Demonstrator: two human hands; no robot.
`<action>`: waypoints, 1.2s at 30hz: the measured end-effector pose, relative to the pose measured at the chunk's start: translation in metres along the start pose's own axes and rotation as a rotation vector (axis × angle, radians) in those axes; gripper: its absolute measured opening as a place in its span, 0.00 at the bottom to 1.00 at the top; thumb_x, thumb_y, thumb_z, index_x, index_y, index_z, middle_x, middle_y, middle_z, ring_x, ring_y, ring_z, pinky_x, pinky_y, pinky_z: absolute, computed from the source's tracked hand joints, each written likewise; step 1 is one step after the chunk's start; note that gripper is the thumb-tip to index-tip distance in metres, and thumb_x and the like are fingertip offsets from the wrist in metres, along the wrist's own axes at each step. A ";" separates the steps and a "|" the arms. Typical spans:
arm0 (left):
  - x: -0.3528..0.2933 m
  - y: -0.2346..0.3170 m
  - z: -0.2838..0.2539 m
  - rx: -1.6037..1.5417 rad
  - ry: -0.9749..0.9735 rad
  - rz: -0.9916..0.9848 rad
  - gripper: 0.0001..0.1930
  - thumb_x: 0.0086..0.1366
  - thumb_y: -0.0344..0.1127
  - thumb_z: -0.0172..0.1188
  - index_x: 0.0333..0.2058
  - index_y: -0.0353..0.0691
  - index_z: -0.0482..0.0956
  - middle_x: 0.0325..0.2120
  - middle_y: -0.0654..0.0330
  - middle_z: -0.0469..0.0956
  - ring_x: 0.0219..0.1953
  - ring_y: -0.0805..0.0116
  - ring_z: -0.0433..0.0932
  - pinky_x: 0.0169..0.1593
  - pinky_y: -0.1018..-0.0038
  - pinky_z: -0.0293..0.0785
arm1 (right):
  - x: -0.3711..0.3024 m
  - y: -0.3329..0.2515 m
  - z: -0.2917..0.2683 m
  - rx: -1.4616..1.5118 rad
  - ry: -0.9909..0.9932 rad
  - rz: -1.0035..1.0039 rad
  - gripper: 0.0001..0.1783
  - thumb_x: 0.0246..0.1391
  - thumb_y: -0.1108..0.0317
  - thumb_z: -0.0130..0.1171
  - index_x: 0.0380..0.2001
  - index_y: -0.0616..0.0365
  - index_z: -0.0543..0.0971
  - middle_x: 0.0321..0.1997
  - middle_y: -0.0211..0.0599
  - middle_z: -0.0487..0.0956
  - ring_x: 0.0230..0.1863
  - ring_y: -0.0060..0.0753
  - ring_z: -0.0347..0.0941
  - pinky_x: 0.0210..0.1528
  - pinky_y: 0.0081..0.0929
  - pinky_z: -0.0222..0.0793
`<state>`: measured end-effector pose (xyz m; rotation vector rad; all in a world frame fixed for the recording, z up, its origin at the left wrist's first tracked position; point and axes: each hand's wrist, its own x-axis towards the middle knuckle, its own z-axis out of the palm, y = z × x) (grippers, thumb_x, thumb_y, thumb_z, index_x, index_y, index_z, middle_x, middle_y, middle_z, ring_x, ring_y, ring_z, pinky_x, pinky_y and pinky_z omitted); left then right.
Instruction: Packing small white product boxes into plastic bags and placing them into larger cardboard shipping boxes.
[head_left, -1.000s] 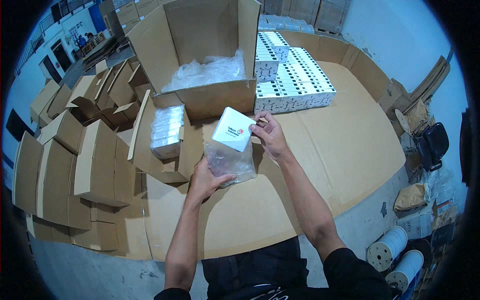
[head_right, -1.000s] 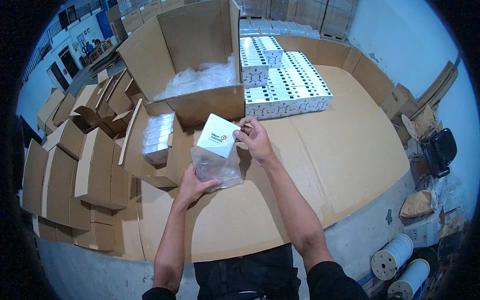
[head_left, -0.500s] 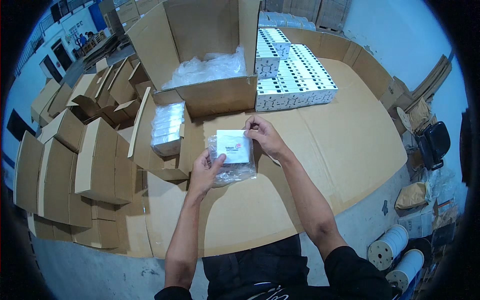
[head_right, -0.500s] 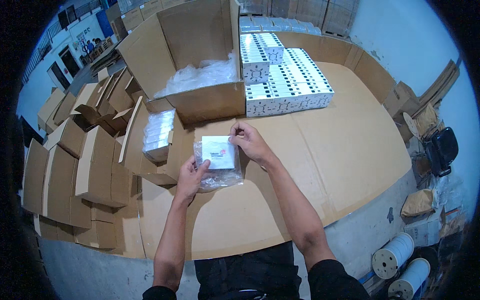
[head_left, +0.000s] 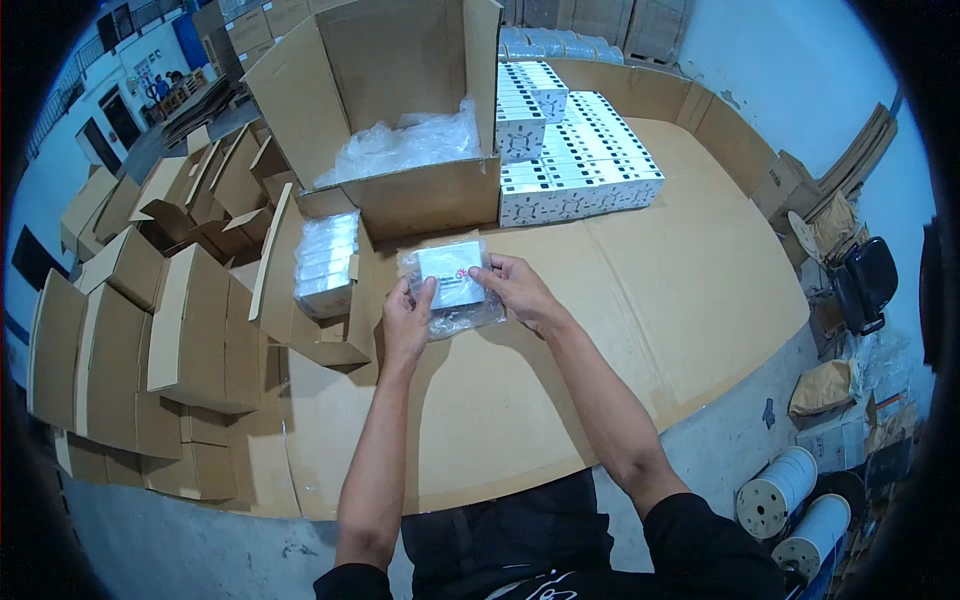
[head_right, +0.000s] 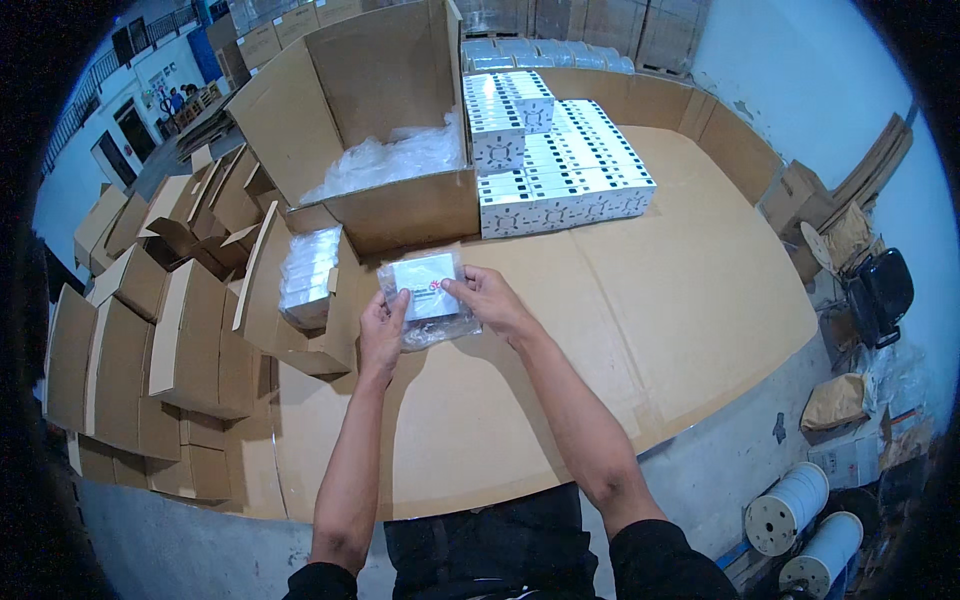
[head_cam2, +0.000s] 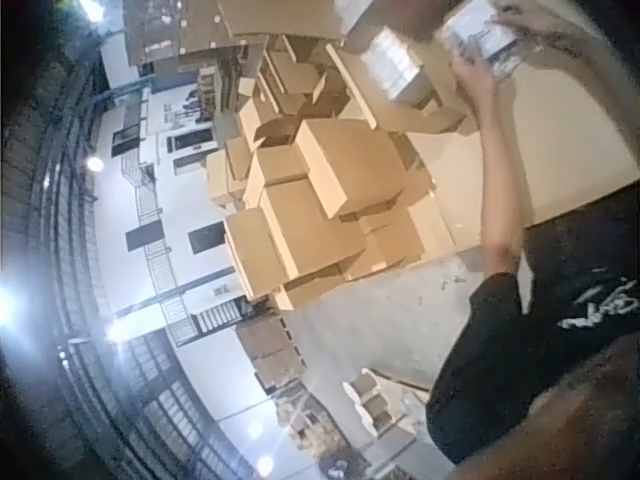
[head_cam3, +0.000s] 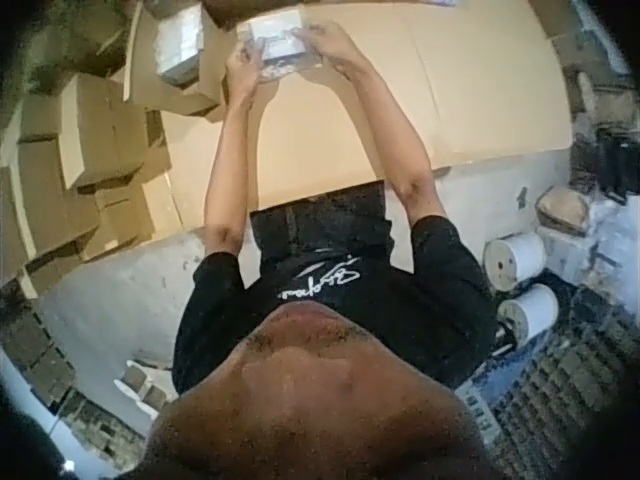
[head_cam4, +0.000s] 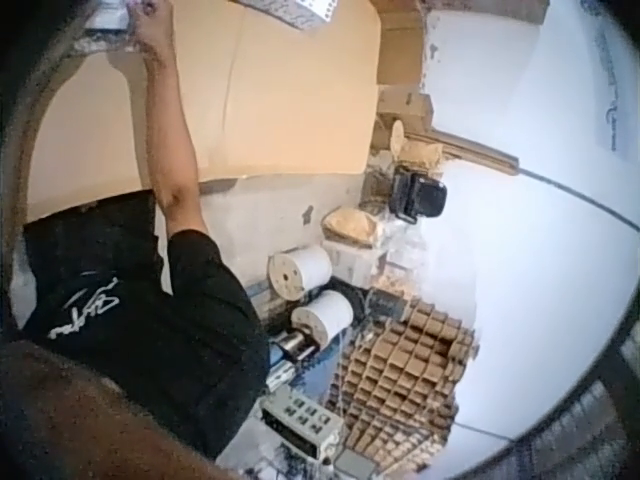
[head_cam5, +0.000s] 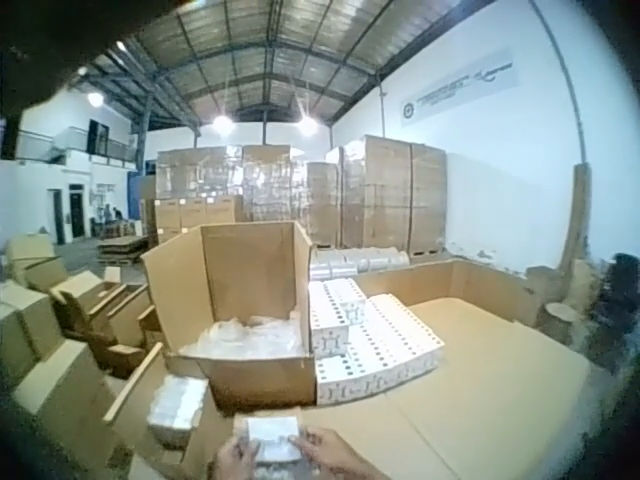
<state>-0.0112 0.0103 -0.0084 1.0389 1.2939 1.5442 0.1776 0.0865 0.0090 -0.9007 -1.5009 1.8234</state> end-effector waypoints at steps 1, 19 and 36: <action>0.003 -0.002 -0.001 -0.004 0.000 0.003 0.15 0.73 0.39 0.60 0.48 0.32 0.79 0.38 0.61 0.82 0.38 0.76 0.78 0.43 0.76 0.75 | 0.003 0.004 0.002 0.043 0.037 -0.043 0.19 0.68 0.66 0.59 0.56 0.67 0.76 0.50 0.36 0.82 0.49 0.23 0.78 0.50 0.26 0.76; -0.008 0.027 0.012 0.213 0.235 0.206 0.20 0.77 0.46 0.53 0.47 0.34 0.84 0.34 0.70 0.79 0.37 0.81 0.71 0.42 0.79 0.70 | -0.003 -0.007 0.019 0.373 0.157 -0.383 0.17 0.70 0.67 0.56 0.55 0.66 0.79 0.50 0.35 0.83 0.49 0.21 0.76 0.53 0.22 0.73; -0.001 0.023 -0.003 -0.017 -0.065 0.090 0.18 0.64 0.34 0.71 0.50 0.37 0.81 0.39 0.65 0.81 0.41 0.78 0.77 0.43 0.80 0.73 | -0.012 -0.016 0.019 0.039 0.063 -0.287 0.28 0.59 0.77 0.66 0.62 0.64 0.73 0.52 0.34 0.81 0.50 0.24 0.78 0.53 0.25 0.77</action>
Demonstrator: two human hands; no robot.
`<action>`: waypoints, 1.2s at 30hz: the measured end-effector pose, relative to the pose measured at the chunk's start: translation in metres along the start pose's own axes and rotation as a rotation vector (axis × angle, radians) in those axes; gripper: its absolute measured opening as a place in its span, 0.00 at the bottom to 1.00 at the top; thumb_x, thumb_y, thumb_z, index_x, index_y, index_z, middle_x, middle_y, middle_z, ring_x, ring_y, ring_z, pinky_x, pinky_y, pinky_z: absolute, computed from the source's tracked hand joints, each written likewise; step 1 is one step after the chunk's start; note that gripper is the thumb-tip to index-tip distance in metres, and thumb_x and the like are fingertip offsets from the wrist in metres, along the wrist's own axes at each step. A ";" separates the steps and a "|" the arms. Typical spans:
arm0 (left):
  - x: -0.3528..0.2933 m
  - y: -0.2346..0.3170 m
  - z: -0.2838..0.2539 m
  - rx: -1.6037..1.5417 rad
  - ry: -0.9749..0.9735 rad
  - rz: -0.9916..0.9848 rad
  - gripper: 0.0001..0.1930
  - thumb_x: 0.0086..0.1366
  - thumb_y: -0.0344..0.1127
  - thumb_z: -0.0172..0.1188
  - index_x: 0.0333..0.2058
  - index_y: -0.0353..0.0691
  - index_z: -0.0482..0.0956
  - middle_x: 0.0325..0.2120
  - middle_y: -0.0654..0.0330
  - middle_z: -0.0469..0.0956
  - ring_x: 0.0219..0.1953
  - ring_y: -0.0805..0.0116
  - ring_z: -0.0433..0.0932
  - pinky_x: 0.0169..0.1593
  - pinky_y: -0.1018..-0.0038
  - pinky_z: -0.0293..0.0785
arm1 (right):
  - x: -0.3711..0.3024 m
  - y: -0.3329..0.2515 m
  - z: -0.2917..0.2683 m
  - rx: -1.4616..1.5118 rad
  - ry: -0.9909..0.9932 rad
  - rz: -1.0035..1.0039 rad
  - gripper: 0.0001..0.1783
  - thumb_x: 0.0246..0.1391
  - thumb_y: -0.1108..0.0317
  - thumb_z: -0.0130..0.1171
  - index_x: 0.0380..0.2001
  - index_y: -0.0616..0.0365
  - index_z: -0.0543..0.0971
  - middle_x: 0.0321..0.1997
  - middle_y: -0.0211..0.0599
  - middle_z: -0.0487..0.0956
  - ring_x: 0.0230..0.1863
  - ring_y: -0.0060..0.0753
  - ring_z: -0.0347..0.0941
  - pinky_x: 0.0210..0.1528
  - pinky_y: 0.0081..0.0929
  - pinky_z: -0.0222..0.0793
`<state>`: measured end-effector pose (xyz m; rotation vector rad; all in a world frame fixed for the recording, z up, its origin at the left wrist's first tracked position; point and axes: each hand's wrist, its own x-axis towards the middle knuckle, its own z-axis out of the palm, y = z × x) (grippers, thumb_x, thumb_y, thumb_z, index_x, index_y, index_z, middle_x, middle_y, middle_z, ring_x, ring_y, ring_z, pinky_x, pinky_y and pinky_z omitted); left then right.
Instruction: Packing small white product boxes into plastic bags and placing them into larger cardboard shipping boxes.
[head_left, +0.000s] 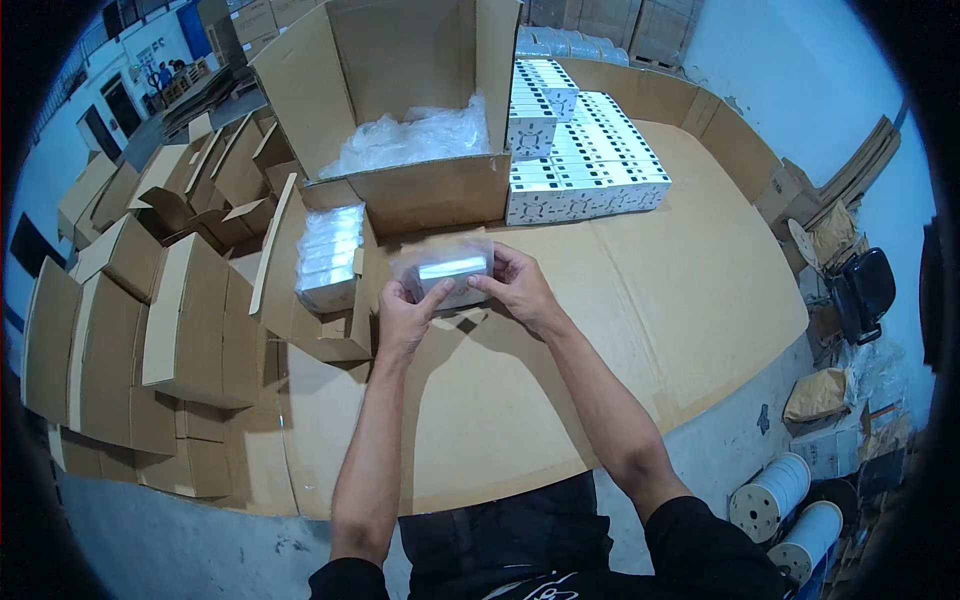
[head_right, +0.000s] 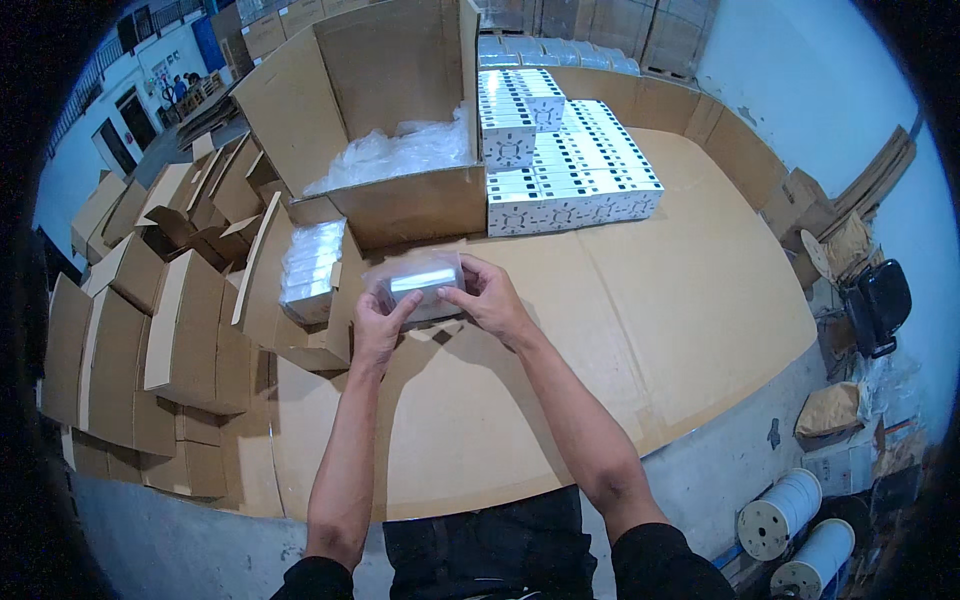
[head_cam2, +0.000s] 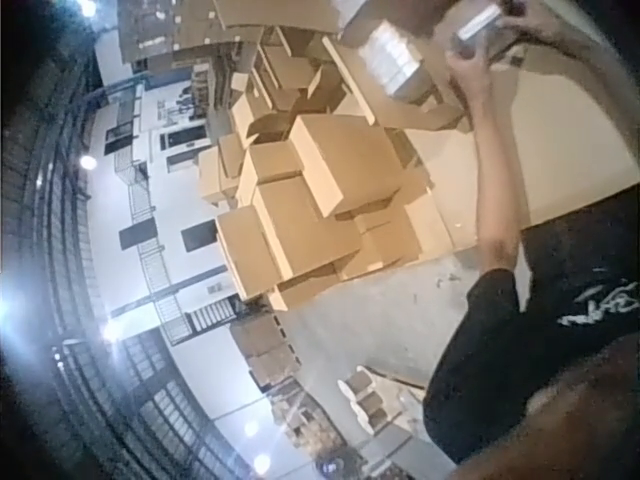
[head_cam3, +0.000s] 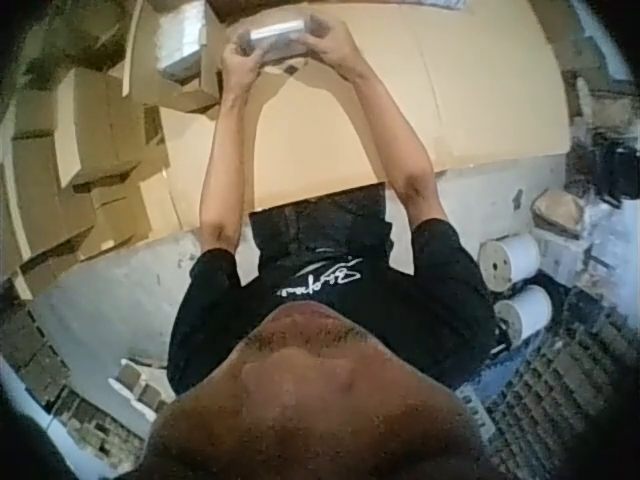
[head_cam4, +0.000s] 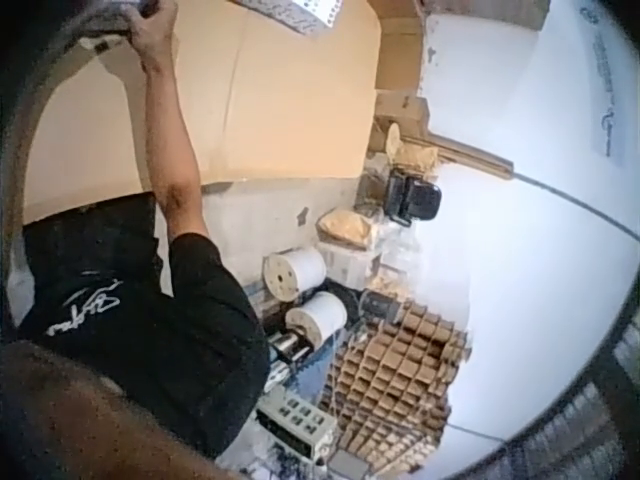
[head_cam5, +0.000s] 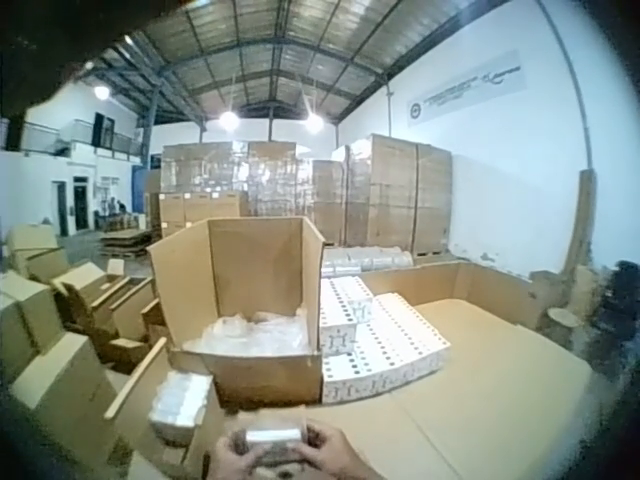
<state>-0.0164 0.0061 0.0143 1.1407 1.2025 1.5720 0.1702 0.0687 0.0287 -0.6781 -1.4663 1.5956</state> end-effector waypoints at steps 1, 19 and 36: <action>0.000 -0.002 -0.002 0.000 0.002 0.001 0.18 0.64 0.34 0.71 0.50 0.37 0.81 0.39 0.65 0.81 0.41 0.78 0.77 0.43 0.80 0.73 | -0.001 -0.002 0.001 -0.007 -0.008 -0.005 0.26 0.59 0.76 0.66 0.60 0.64 0.74 0.50 0.33 0.82 0.48 0.23 0.78 0.51 0.25 0.76; -0.001 0.001 -0.005 0.091 0.137 0.185 0.08 0.62 0.33 0.73 0.34 0.35 0.84 0.32 0.66 0.80 0.35 0.78 0.73 0.39 0.77 0.69 | 0.006 0.008 -0.006 -0.138 0.067 -0.148 0.09 0.60 0.71 0.67 0.29 0.59 0.75 0.36 0.29 0.81 0.43 0.20 0.75 0.49 0.25 0.73; 0.000 0.001 0.002 -0.010 0.255 0.032 0.11 0.62 0.36 0.74 0.33 0.39 0.80 0.30 0.66 0.81 0.33 0.81 0.74 0.38 0.80 0.72 | 0.001 -0.003 -0.014 0.298 -0.040 -0.256 0.15 0.59 0.74 0.63 0.49 0.63 0.82 0.57 0.46 0.79 0.57 0.34 0.74 0.62 0.33 0.69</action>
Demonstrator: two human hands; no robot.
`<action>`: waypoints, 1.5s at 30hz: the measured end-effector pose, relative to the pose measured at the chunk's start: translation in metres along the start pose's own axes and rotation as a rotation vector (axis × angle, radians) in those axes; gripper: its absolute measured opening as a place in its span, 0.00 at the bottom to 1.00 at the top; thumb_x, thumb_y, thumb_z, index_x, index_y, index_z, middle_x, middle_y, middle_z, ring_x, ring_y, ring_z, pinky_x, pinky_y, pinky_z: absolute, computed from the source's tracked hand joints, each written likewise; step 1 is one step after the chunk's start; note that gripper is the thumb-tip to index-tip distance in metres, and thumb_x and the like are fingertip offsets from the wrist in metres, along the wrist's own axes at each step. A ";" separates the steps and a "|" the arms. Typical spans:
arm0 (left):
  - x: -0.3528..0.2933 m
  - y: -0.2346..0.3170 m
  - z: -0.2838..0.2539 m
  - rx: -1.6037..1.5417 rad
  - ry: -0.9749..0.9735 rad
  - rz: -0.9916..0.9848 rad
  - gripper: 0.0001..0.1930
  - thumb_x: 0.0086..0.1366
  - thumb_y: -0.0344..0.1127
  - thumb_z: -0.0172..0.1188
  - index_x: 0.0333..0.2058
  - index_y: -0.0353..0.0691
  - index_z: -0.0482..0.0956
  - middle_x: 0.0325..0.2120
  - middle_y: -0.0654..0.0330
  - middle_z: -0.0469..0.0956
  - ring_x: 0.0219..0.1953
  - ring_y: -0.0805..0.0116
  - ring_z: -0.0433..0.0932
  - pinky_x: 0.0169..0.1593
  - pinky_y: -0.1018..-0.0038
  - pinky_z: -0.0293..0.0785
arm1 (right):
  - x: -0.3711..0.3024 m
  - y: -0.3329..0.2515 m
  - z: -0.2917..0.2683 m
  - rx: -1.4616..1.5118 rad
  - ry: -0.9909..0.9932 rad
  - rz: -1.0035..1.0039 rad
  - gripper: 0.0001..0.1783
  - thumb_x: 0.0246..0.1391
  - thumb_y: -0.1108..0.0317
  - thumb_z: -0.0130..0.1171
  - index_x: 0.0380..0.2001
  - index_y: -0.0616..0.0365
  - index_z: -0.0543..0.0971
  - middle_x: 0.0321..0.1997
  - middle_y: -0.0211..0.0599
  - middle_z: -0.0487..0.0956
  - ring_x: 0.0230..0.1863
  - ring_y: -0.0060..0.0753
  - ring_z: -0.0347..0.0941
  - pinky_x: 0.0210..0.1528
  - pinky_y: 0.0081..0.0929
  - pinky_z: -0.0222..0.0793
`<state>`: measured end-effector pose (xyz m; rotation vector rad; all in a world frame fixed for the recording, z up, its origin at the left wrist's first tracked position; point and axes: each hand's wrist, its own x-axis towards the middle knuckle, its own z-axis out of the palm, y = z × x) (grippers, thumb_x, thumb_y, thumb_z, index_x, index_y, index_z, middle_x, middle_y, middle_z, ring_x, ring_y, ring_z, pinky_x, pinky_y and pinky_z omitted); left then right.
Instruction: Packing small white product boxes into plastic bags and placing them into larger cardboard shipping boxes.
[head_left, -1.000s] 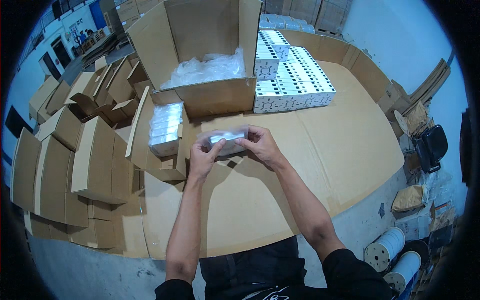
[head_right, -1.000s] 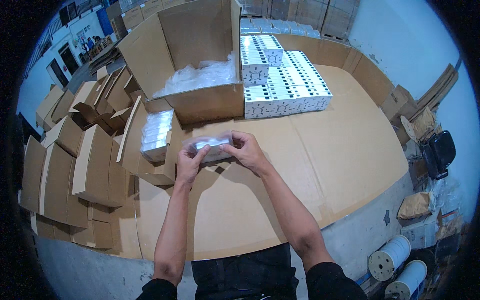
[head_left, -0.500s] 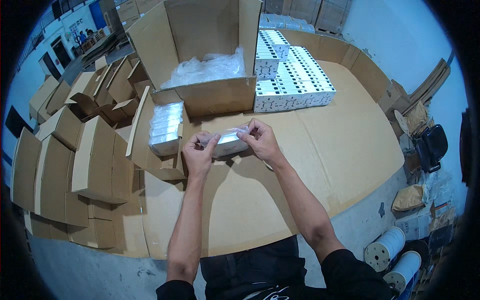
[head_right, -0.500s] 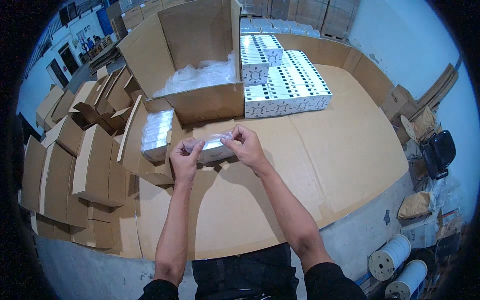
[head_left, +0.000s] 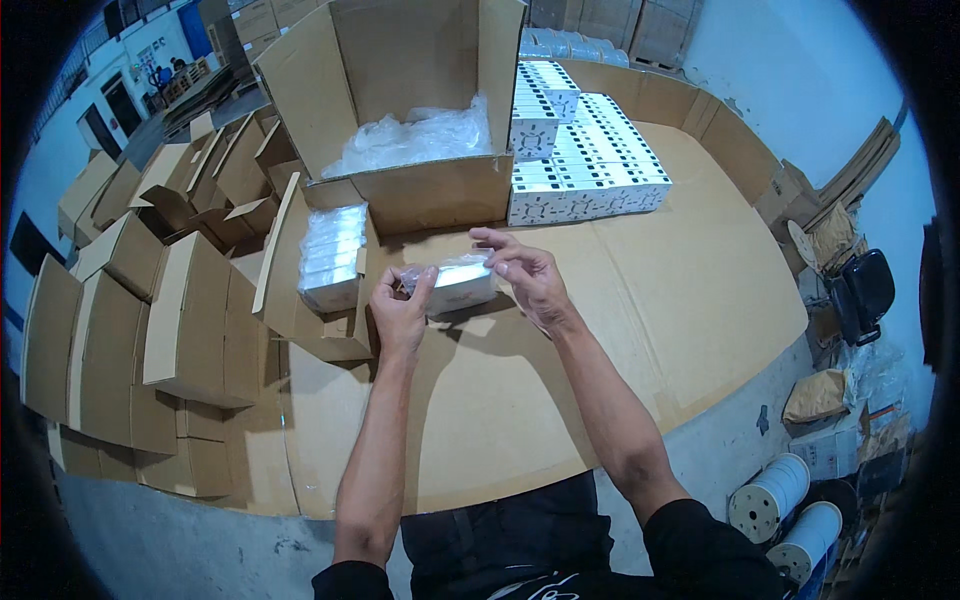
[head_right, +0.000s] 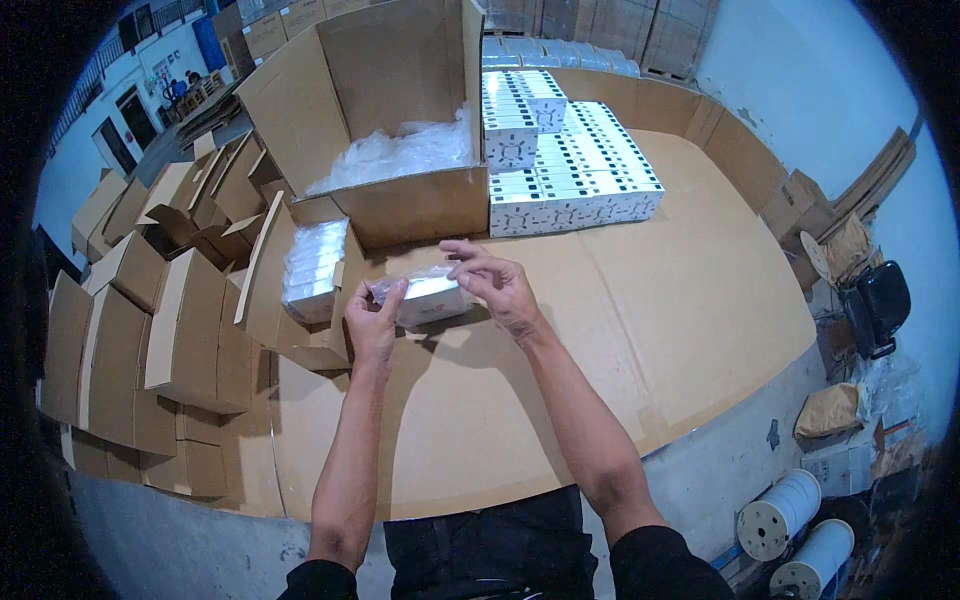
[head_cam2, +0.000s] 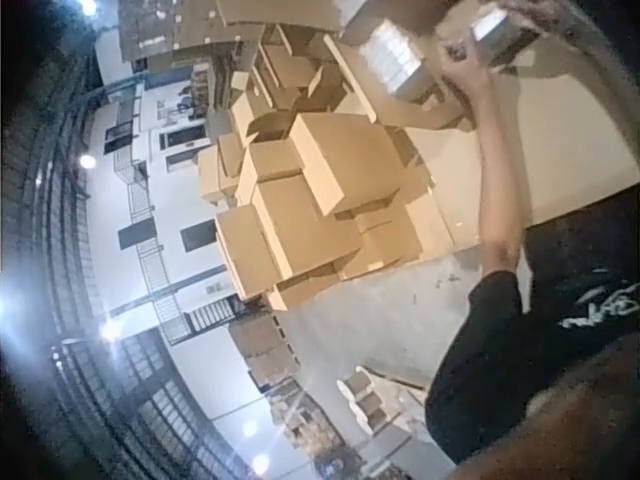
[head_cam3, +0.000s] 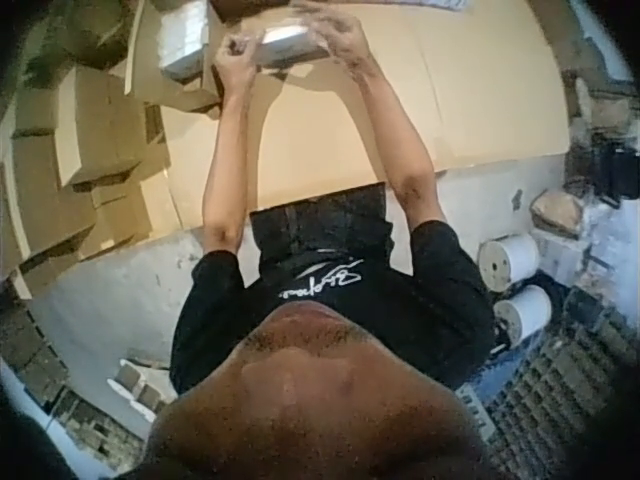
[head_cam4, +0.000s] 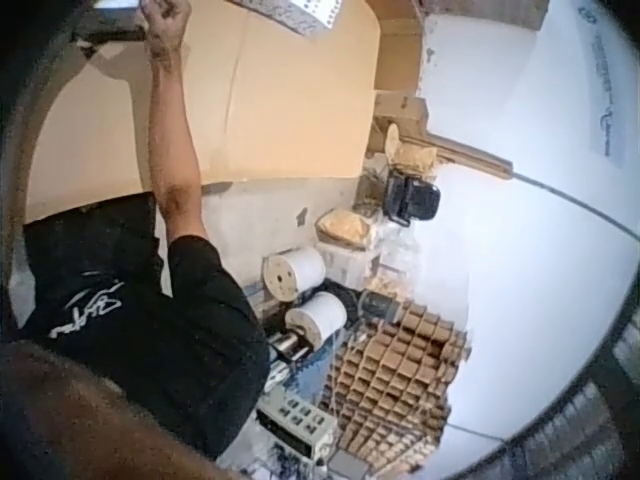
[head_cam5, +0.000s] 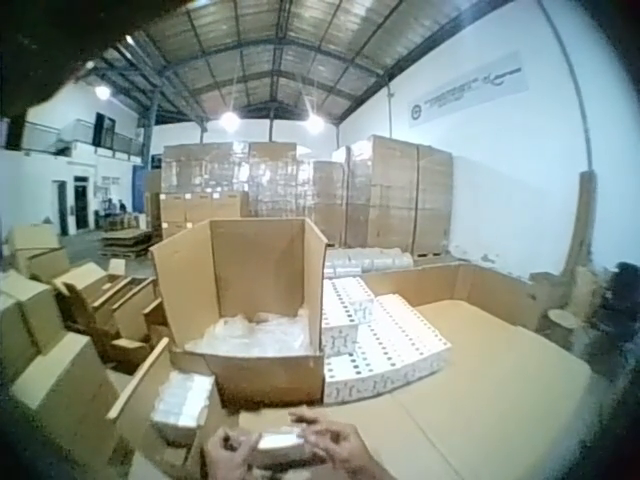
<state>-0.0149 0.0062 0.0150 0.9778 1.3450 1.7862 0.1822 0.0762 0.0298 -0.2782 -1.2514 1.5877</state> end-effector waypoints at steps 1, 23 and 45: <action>0.000 0.000 -0.001 0.000 0.000 -0.001 0.11 0.62 0.36 0.74 0.33 0.39 0.80 0.30 0.66 0.81 0.33 0.81 0.74 0.38 0.80 0.72 | -0.001 -0.003 -0.002 -0.156 -0.046 0.066 0.13 0.59 0.73 0.63 0.47 0.64 0.83 0.56 0.44 0.80 0.56 0.33 0.75 0.61 0.33 0.70; -0.037 0.020 0.033 0.703 -0.329 0.947 0.17 0.53 0.23 0.69 0.42 0.38 0.79 0.46 0.54 0.76 0.52 0.52 0.77 0.55 0.58 0.76 | -0.002 -0.001 0.005 -0.375 0.031 0.245 0.12 0.62 0.73 0.63 0.47 0.64 0.83 0.43 0.33 0.84 0.42 0.18 0.78 0.46 0.19 0.75; -0.007 -0.007 0.004 0.201 -0.188 0.146 0.19 0.66 0.30 0.66 0.54 0.37 0.75 0.42 0.59 0.80 0.44 0.71 0.79 0.49 0.72 0.76 | 0.001 -0.009 0.013 -0.841 -0.059 -0.029 0.18 0.63 0.72 0.60 0.55 0.58 0.80 0.47 0.35 0.84 0.40 0.27 0.80 0.40 0.27 0.77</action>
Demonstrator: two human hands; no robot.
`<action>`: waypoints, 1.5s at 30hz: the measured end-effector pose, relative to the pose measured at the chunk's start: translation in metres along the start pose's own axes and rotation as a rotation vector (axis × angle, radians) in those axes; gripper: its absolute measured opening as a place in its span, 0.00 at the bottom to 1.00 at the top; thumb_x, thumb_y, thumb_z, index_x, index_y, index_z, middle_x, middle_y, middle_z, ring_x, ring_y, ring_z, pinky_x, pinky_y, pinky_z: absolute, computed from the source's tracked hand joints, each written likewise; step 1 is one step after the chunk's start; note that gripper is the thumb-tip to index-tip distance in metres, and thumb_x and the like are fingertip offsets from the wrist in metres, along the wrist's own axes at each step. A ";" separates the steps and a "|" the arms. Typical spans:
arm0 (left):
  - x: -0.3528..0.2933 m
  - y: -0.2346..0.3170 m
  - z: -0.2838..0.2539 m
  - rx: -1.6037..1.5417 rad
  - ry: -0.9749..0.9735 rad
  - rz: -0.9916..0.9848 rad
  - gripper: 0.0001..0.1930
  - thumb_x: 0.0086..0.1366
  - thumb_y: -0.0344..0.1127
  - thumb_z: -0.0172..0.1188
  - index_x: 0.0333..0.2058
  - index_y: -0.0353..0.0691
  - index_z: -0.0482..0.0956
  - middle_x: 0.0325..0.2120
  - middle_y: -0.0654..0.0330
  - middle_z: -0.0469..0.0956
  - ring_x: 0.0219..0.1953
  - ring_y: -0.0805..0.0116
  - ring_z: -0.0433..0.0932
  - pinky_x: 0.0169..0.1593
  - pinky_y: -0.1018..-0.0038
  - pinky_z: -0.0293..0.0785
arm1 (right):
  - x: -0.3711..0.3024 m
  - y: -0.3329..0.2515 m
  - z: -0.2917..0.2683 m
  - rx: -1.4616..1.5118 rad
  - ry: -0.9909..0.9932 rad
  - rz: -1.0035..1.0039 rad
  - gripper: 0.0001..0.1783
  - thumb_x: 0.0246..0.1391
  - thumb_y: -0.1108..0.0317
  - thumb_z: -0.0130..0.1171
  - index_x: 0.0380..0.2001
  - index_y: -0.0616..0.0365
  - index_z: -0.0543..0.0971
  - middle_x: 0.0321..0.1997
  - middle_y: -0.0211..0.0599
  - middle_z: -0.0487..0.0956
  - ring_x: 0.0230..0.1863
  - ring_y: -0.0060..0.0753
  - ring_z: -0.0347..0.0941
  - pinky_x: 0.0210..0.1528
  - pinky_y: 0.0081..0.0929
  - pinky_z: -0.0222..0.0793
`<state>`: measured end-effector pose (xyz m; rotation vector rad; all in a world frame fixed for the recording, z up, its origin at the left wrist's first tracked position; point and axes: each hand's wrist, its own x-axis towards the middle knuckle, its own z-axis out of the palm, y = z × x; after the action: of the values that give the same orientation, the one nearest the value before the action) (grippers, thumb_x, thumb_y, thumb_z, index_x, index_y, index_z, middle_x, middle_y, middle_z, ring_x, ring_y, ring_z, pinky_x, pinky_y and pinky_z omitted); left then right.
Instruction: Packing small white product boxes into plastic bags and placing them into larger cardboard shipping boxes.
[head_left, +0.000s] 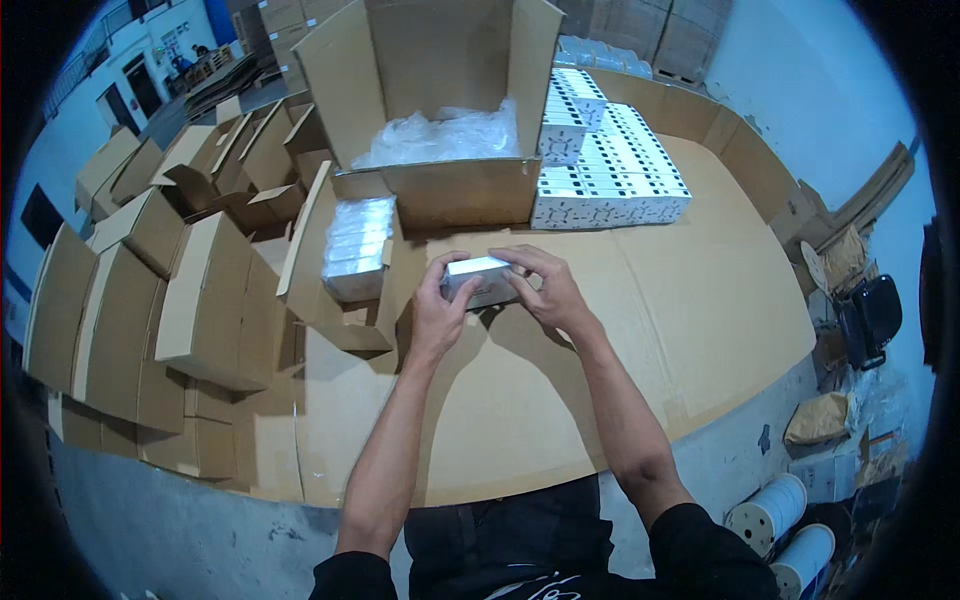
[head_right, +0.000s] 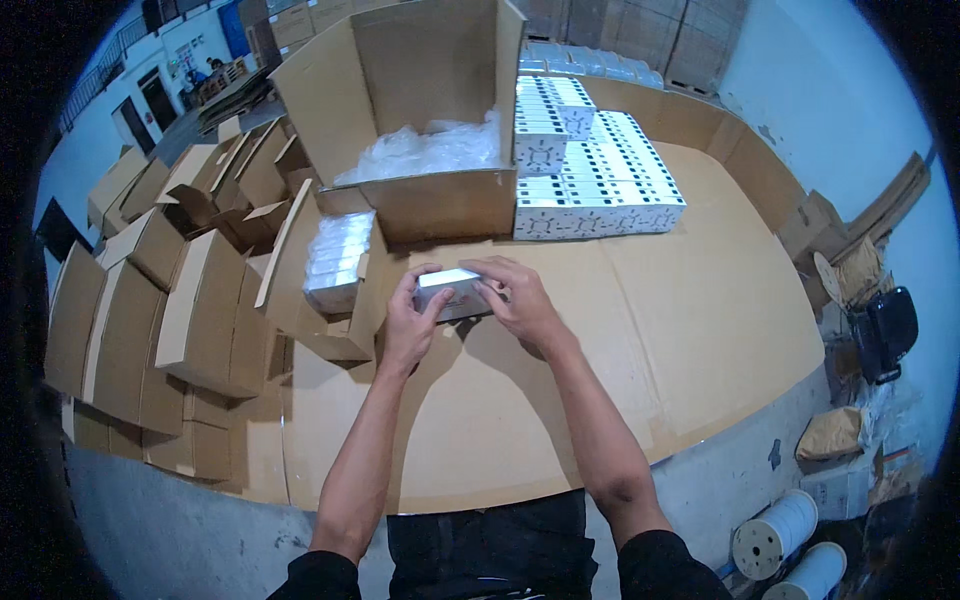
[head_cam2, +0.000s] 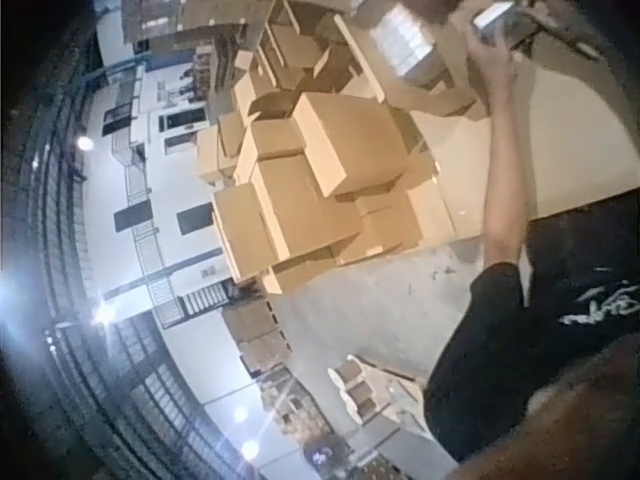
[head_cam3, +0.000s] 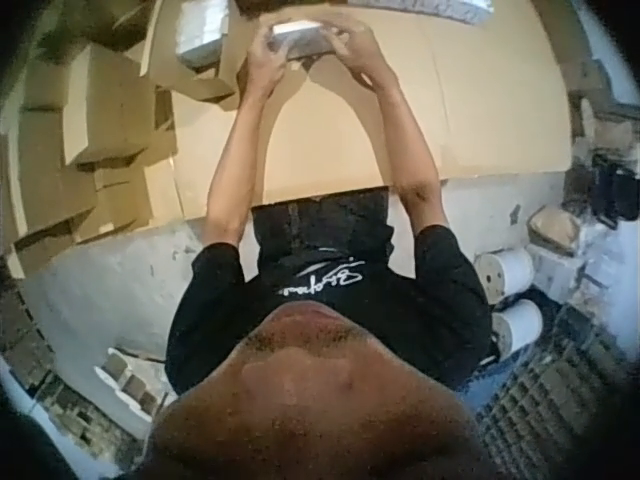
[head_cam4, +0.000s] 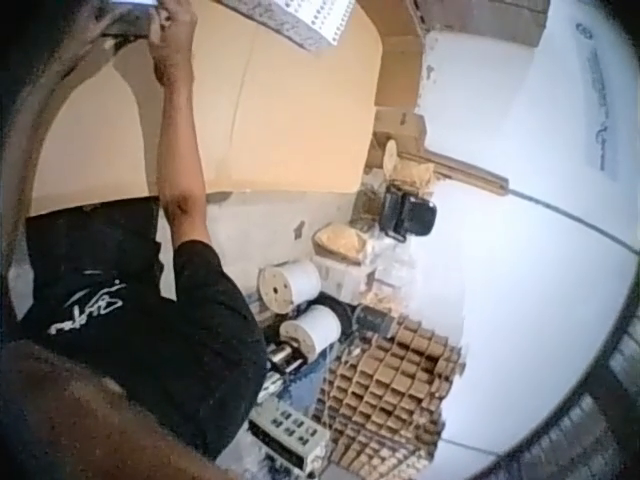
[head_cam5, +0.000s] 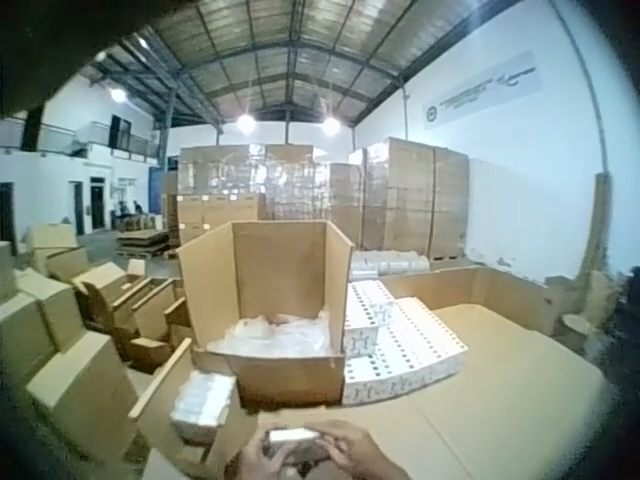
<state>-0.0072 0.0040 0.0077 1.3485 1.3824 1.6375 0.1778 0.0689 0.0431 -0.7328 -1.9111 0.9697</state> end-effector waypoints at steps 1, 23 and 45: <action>0.000 0.002 0.002 -0.026 -0.047 -0.035 0.19 0.66 0.30 0.66 0.54 0.38 0.75 0.41 0.60 0.80 0.43 0.71 0.79 0.48 0.73 0.76 | 0.001 -0.004 -0.007 -0.187 -0.036 -0.084 0.19 0.60 0.73 0.61 0.55 0.57 0.81 0.48 0.37 0.84 0.41 0.32 0.80 0.41 0.29 0.77; -0.117 0.039 -0.023 0.879 -0.252 0.203 0.29 0.67 0.43 0.58 0.61 0.33 0.69 0.64 0.49 0.66 0.69 0.47 0.59 0.71 0.50 0.53 | 0.039 -0.025 0.009 -0.106 0.061 0.052 0.12 0.62 0.76 0.60 0.47 0.68 0.77 0.39 0.43 0.82 0.39 0.24 0.81 0.41 0.26 0.79; -0.099 0.029 -0.027 0.759 -0.149 0.189 0.20 0.62 0.35 0.63 0.53 0.37 0.78 0.57 0.53 0.74 0.64 0.49 0.68 0.68 0.55 0.64 | 0.059 -0.046 0.105 0.350 -0.171 -0.019 0.13 0.64 0.80 0.57 0.51 0.69 0.75 0.42 0.36 0.80 0.42 0.23 0.79 0.45 0.24 0.78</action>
<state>0.0023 -0.1019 0.0056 2.0217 1.9245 1.1039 0.0522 0.0543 0.0712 -0.4381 -1.8191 1.3470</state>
